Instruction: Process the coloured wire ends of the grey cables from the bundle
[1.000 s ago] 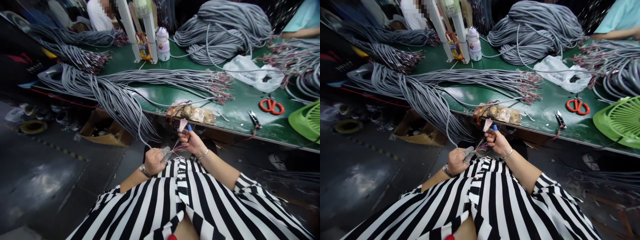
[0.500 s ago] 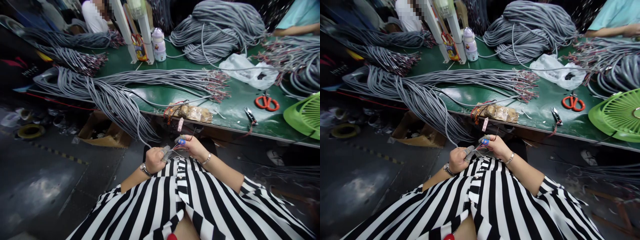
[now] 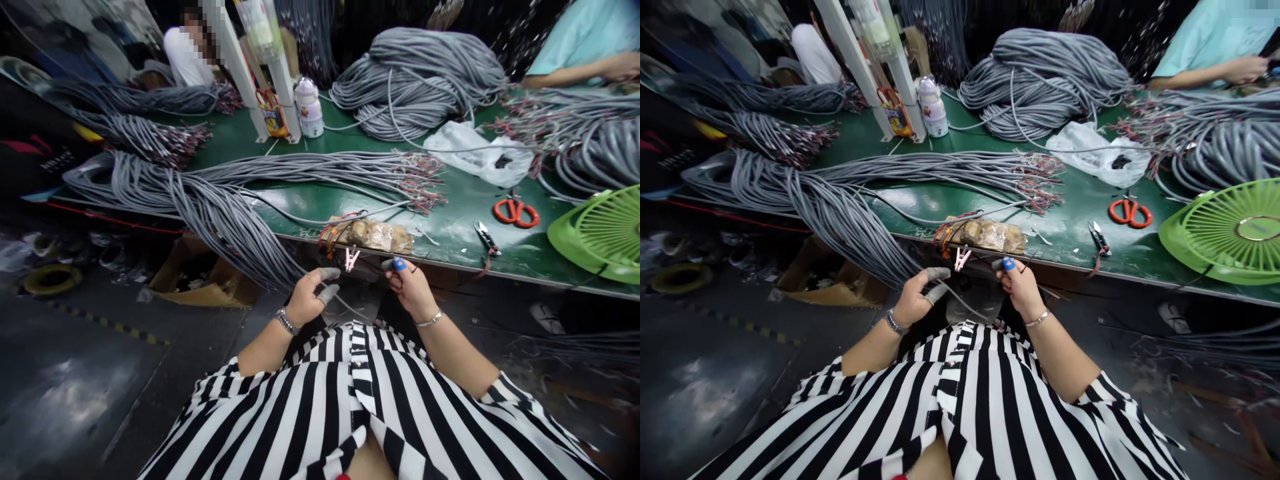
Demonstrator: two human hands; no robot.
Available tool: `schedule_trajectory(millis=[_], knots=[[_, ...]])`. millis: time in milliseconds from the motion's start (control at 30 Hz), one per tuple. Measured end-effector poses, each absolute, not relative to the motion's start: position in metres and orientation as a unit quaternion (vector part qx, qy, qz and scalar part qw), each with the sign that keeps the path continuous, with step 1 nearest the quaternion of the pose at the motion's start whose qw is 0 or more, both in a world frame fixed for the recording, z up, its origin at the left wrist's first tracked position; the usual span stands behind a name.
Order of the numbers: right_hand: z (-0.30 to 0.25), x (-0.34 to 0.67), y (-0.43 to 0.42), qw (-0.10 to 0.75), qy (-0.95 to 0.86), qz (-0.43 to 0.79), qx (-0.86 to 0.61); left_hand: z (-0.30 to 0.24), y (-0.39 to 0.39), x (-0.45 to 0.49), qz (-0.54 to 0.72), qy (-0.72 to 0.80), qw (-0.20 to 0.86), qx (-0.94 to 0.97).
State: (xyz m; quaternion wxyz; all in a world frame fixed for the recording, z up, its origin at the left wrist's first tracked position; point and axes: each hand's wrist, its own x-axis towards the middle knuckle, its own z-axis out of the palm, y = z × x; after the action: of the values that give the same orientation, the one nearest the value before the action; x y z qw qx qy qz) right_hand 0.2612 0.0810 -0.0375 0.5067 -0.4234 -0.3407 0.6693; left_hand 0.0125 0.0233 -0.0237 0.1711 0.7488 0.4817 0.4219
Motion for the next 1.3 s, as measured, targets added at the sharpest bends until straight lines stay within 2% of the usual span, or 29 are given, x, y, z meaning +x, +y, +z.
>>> schedule_trajectory(millis=[67,133,300,400,467,533,700,767,867,933,1033,1100,1300], knots=[[-0.041,0.262,0.080,0.501,-0.337,0.672,-0.428,-0.005,0.045,0.017,0.458,0.462,0.139,0.746],[-0.046,0.262,0.078,0.496,-0.332,0.679,-0.428,0.016,0.074,0.026,0.444,0.447,0.088,0.771],[-0.052,0.259,0.073,0.471,-0.336,0.695,-0.426,0.050,0.165,0.069,0.232,0.473,0.021,0.850],[-0.052,0.261,0.069,0.460,-0.352,0.695,-0.425,0.058,0.208,0.100,0.099,0.521,0.056,0.846],[-0.052,0.264,0.067,0.449,-0.366,0.693,-0.429,0.063,0.225,0.118,0.054,0.530,0.093,0.841],[-0.055,0.269,0.065,0.436,-0.376,0.689,-0.439,0.070,0.234,0.132,0.079,0.528,0.116,0.837],[-0.064,0.275,0.065,0.413,-0.382,0.681,-0.469,0.099,0.241,0.136,0.350,0.456,0.137,0.807],[-0.065,0.273,0.066,0.404,-0.387,0.680,-0.475,0.108,0.241,0.129,0.402,0.437,0.142,0.792],[-0.065,0.267,0.066,0.390,-0.416,0.673,-0.471,0.116,0.233,0.119,0.339,0.457,0.163,0.806],[-0.065,0.264,0.065,0.387,-0.451,0.658,-0.462,0.120,0.222,0.114,0.321,0.445,0.219,0.807],[-0.065,0.263,0.063,0.391,-0.511,0.621,-0.448,0.127,0.202,0.104,0.433,0.409,0.309,0.741],[-0.060,0.264,0.064,0.400,-0.550,0.589,-0.436,0.129,0.188,0.096,0.501,0.396,0.329,0.695],[-0.020,0.264,0.088,0.422,-0.688,0.451,-0.381,0.111,0.145,0.082,0.440,0.385,0.380,0.717]])
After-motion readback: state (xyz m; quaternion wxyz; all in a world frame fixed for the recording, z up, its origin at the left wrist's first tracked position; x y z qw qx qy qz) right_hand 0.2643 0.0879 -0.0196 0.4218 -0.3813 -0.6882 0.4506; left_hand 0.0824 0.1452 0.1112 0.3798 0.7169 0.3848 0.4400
